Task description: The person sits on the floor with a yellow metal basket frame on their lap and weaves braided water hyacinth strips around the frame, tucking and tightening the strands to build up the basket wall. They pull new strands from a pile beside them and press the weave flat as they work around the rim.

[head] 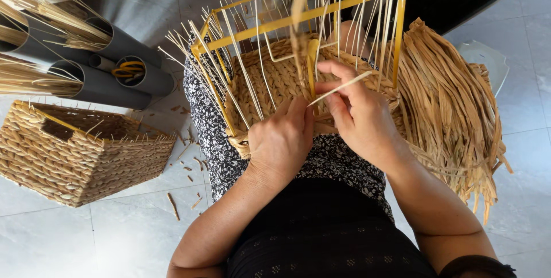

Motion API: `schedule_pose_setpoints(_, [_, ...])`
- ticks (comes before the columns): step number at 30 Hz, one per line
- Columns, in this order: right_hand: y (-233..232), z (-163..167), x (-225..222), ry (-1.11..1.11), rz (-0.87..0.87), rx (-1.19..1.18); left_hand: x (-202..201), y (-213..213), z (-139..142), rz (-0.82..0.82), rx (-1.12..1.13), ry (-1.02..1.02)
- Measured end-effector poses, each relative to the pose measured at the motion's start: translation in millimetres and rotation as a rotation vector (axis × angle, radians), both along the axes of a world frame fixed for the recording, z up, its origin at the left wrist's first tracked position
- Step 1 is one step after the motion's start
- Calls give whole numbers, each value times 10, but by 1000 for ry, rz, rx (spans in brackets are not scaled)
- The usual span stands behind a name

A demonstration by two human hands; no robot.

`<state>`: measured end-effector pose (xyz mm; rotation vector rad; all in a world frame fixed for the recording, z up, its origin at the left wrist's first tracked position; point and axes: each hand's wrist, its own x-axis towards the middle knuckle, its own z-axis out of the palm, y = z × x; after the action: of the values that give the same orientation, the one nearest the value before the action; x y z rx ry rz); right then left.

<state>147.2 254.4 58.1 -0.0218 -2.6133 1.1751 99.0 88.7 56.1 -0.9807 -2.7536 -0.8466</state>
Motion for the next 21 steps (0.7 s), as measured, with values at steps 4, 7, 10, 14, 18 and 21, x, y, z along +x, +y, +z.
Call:
schedule_pose_setpoints(4, [59,19,-102,33,126,24,-84,28,12,-62,-104,-13])
schedule_pose_setpoints(7, [61,28,-151,-130,72,14,-123,10,59,-89,-134,-71])
schedule_pose_setpoints(10, [47,51,-114,-24,70,-38,-119,-3,111,-79,-91,-116])
schedule_pose_setpoints(14, [25,98,-59,-142,-42,-32,-88,-15,149,-89,-12,-125])
schedule_pose_setpoints(18, [32,122,-176,248,102,230,-110,-24,162,-91,-16,-137])
schedule_pose_setpoints(21, [89,105,-248,-278,-65,-179,-134,-32,174,-98,-46,-164])
